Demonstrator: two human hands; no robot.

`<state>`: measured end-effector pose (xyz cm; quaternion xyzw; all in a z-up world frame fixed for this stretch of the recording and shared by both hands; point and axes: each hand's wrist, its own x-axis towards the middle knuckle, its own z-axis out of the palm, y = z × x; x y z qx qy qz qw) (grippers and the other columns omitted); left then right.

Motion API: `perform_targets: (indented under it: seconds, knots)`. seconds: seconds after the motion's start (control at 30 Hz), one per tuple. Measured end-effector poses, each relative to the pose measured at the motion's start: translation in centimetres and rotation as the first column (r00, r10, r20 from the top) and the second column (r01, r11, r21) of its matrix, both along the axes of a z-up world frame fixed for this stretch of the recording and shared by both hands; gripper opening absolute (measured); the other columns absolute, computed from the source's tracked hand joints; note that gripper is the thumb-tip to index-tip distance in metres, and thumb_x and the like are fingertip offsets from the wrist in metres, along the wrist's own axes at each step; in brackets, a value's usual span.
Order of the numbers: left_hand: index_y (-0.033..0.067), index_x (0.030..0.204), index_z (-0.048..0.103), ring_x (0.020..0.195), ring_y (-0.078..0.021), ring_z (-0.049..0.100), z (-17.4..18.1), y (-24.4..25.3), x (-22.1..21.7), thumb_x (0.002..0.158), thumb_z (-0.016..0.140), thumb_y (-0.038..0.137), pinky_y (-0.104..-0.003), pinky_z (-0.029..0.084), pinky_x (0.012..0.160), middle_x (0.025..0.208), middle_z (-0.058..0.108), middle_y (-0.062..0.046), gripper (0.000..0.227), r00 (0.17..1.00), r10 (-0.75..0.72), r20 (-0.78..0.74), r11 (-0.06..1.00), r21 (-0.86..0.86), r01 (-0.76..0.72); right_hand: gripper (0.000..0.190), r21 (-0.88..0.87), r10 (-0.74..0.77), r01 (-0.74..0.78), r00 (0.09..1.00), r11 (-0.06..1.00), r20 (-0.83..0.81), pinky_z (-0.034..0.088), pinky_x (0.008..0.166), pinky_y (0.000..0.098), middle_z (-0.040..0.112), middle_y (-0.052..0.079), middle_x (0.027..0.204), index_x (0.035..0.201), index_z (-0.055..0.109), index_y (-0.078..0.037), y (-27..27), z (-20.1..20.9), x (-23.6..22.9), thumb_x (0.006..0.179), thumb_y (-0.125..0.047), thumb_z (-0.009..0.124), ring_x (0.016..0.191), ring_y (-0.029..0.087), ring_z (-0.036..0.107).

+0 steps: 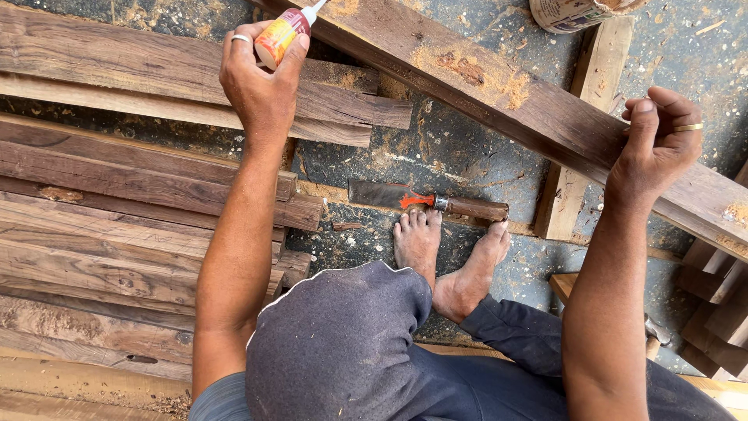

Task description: The person sits on the floor and applies wood glue from a bottle to the edges of wooden planks. They then rub sawdust from a container onto the glued areas to fill gaps and smooth the surface.

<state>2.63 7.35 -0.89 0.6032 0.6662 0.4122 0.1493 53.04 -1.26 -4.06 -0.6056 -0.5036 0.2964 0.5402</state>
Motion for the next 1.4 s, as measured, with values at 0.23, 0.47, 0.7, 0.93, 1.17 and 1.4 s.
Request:
perform_targets:
  seconds: [0.23, 0.47, 0.7, 0.93, 1.17, 1.4]
  knots:
    - [0.0055, 0.110, 0.068, 0.094, -0.0168, 0.067, -0.2, 0.1, -0.2, 0.097, 0.089, 0.025, -0.036, 0.056, 0.079, 0.105, 0.063, -0.005, 0.032, 1.000, -0.008, 0.005, 1.000, 0.005, 0.008, 0.009, -0.004, 0.005, -0.004, 1.000, 1.000, 0.030, 0.060, 0.091, 0.0272, 0.070, 0.013, 0.114, 0.128, 0.060, 0.001, 0.0, -0.2, 0.3, 0.120, 0.005, 0.059, 0.102, 0.016, 0.069]
    - [0.0062, 0.109, 0.067, 0.092, -0.0152, 0.067, -0.6, 0.4, -1.2, 0.096, 0.090, 0.027, -0.035, 0.056, 0.076, 0.103, 0.063, -0.004, 0.033, 1.000, 0.023, 0.009, 1.000, -0.014, -0.023, 0.007, 0.001, 0.005, -0.005, 1.000, 1.000, 0.009, 0.059, 0.090, 0.0264, 0.070, 0.014, 0.114, 0.126, 0.061, 0.002, 0.0, -0.4, 0.3, 0.119, 0.005, 0.060, 0.099, 0.015, 0.067]
    - [0.0044, 0.109, 0.067, 0.094, -0.0196, 0.069, -0.6, 0.4, -1.2, 0.096, 0.091, 0.026, -0.037, 0.056, 0.080, 0.104, 0.063, -0.007, 0.035, 1.000, 0.001, 0.011, 0.999, 0.034, -0.001, 0.007, -0.021, -0.011, 0.011, 1.000, 1.000, 0.012, 0.058, 0.087, 0.0250, 0.070, 0.013, 0.114, 0.126, 0.061, 0.002, 0.0, 0.0, 0.0, 0.119, 0.004, 0.060, 0.099, 0.015, 0.067]
    - [0.0039, 0.107, 0.067, 0.094, -0.0220, 0.069, -0.4, 0.5, -1.2, 0.096, 0.091, 0.025, -0.040, 0.055, 0.081, 0.103, 0.065, -0.007, 0.034, 1.000, -0.003, -0.005, 0.999, 0.036, 0.003, 0.008, -0.022, -0.015, 0.016, 1.000, 1.000, 0.026, 0.058, 0.087, 0.0252, 0.071, 0.012, 0.114, 0.126, 0.062, 0.002, 0.0, 0.1, -0.1, 0.119, 0.004, 0.060, 0.100, 0.015, 0.068]
    - [0.0052, 0.104, 0.067, 0.089, -0.0184, 0.070, 0.0, 0.9, -0.9, 0.093, 0.091, 0.028, -0.036, 0.057, 0.075, 0.100, 0.065, -0.007, 0.035, 1.000, 0.002, -0.012, 0.998, -0.056, -0.003, 0.013, -0.013, -0.011, 0.012, 0.998, 1.000, 0.054, 0.056, 0.083, 0.0246, 0.071, 0.013, 0.112, 0.130, 0.062, 0.000, 0.0, -0.2, 0.1, 0.118, 0.003, 0.061, 0.102, 0.016, 0.071]
    - [0.0039, 0.104, 0.068, 0.088, -0.0180, 0.070, 0.6, 2.6, -1.5, 0.096, 0.092, 0.030, -0.039, 0.057, 0.077, 0.099, 0.066, -0.007, 0.037, 0.995, -0.083, -0.061, 0.996, -0.022, 0.082, 0.006, 0.028, 0.021, -0.022, 0.998, 0.999, 0.054, 0.062, 0.094, 0.0291, 0.070, 0.014, 0.114, 0.126, 0.061, 0.003, 0.0, -0.5, 0.3, 0.120, 0.004, 0.061, 0.102, 0.017, 0.069]
